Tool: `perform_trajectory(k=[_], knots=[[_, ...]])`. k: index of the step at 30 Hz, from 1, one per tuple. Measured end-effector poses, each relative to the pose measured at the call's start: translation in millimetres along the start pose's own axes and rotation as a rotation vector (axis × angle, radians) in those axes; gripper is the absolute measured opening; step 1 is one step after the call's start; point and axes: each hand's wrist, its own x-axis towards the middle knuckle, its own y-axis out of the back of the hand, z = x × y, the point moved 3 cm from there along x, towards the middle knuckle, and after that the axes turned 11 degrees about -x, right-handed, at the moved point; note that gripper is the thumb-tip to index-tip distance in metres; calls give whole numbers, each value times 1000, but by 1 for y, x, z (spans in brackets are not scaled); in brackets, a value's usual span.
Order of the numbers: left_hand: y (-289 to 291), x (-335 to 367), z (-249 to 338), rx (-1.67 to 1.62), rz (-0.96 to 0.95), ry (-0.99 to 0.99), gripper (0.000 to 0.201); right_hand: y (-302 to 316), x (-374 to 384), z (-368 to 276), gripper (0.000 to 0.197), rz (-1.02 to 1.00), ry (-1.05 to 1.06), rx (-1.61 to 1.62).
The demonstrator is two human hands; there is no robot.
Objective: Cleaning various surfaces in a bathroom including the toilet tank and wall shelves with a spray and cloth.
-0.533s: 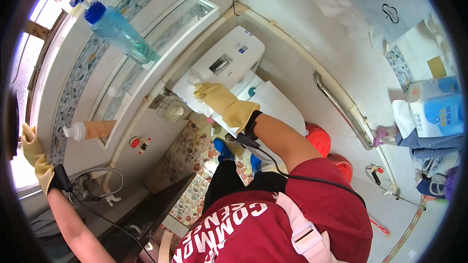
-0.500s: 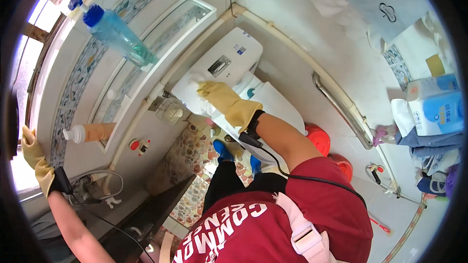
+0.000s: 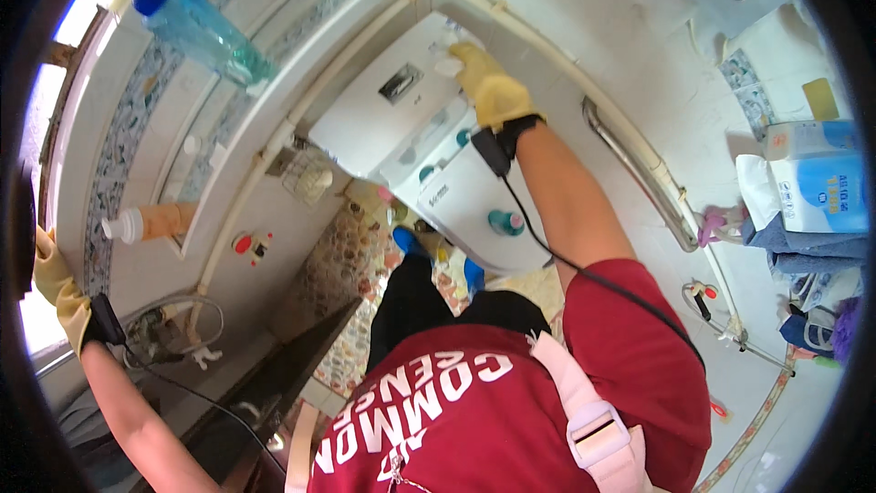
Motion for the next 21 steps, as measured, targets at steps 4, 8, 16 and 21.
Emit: perform_trajectory(k=[4,8,16,21], knots=[[8,8,-23,-124,-87,212,62,-15,-1,-35,63,-131,-76,-321],[7,-2,-3,-86,-63,175,63,-16,-9,-40,70,-161,-82,-345],[11,-13,5,-110,-121,129,58,-18,-9,-39,65,-208,-106,-339],[2,-12,20,99,-74,-9,58,-34,-3,0,53,-38,-66,-95]])
